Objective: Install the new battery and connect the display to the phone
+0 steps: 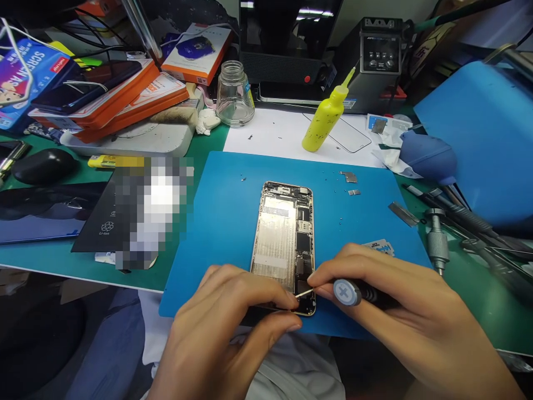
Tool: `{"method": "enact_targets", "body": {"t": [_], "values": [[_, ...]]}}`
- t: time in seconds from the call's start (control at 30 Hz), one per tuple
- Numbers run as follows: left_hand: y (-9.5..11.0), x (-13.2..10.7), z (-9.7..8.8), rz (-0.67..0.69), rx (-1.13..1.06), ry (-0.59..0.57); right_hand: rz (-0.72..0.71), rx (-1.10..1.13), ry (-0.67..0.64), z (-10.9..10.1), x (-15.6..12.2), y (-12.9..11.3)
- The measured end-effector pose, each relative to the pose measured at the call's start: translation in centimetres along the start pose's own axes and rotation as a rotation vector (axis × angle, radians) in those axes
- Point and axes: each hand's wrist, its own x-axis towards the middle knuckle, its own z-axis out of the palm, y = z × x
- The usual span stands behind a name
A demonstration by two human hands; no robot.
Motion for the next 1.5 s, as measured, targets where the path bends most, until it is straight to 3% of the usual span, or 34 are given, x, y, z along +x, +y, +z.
{"method": "enact_targets", "body": {"t": [0.17, 0.43, 0.8, 1.17, 1.5], "values": [[-0.4, -0.3, -0.4, -0.009, 0.213, 0.095, -0.002, -0.015, 0.006, 0.2, -0.1, 0.1], [-0.4, 0.2, 0.2, 0.063, 0.293, 0.066, -0.071, -0.146, -0.042, 0.1, 0.5, 0.4], [-1.4, 0.1, -1.0, 0.181, 0.378, -0.003, -0.024, -0.293, -0.279, -0.3, 2.1, -0.4], [-1.3, 0.4, -0.6, 0.194, 0.405, -0.025, -0.052, -0.33, -0.338, -0.6, 2.4, -0.3], [-1.4, 0.5, -0.5, 0.192, 0.414, -0.012, -0.065, -0.309, -0.296, -0.5, 2.6, -0.4]]}}
